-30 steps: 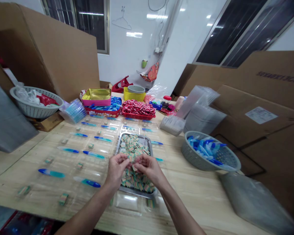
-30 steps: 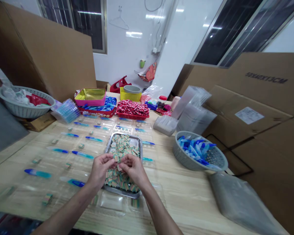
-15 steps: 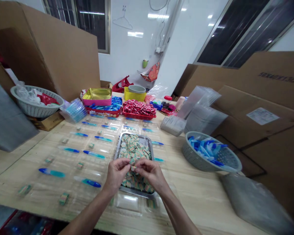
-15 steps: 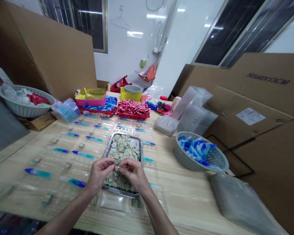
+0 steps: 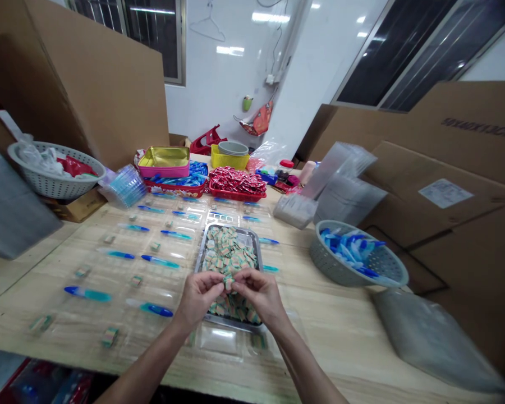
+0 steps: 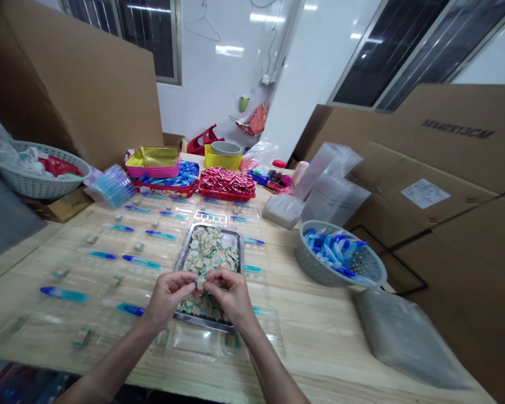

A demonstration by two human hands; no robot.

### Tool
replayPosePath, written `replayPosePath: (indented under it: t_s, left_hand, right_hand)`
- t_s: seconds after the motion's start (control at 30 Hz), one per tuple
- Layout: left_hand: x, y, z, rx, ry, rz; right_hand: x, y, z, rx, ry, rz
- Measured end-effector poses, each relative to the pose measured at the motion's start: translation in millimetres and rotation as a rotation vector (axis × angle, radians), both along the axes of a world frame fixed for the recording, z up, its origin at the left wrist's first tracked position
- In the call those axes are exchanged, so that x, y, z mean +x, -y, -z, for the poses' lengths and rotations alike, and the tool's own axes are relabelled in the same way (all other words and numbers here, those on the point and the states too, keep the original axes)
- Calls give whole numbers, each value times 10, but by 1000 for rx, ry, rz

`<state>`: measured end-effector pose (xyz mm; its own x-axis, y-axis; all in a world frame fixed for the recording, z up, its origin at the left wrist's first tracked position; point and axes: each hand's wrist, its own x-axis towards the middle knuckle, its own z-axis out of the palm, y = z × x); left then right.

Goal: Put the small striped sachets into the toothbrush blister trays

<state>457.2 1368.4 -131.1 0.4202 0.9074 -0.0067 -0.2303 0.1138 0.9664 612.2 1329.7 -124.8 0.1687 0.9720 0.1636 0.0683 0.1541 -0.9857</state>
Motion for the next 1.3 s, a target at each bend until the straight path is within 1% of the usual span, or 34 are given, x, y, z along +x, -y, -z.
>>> replayPosePath:
  t_s: [0.13, 0.23, 0.3, 0.43, 0.6, 0.77, 0.9, 0.97, 1.03, 1.1, 1.13, 1.2, 1.23, 1.27, 1.3]
  left_hand:
    - [22, 43, 18, 37, -35, -59]
    - [46, 65, 21, 30, -29, -78]
    - [54, 79, 2, -12, -15, -67]
    - [66, 132, -73, -107, 9, -36]
    - [150, 242, -138, -183, 44, 33]
    - [270, 430, -136, -228, 31, 124]
    - [323, 551, -123, -238, -8, 225]
    - [290, 541, -103, -217, -38, 221]
    - [194, 443, -65, -133, -96, 163]
    - [50, 241, -15, 18, -190, 54]
    - [-29, 106, 7, 109, -258, -22]
    - [-177, -197, 38, 297, -465, -196]
    - [-236, -348, 47, 381, -611, -249]
    - [-280, -487, 54, 450, -768, -259]
    - [-307, -607, 62, 500, -914, -240]
  right_hand:
    - [-29, 47, -68, 145, 185, 88]
    - [-55, 79, -124, 215, 228, 90]
    - [-58, 105, -141, 182, 224, 87]
    - [-21, 189, -165, 54, 217, 58]
    - [63, 367, -226, -44, 200, 54]
    - [95, 641, -204, -117, 184, 123]
    - [165, 833, -149, -151, 73, 174]
    - [261, 896, -126, -162, -3, 220]
    - [395, 927, -98, -156, -62, 304]
    - [541, 909, -54, -142, -109, 385]
    - [609, 876, -23, -138, -131, 411]
    - [713, 757, 47, -143, -178, 430]
    - [744, 675, 84, -148, -200, 424]
    - [761, 581, 117, -149, -219, 415]
    - [763, 482, 144, -150, -233, 401]
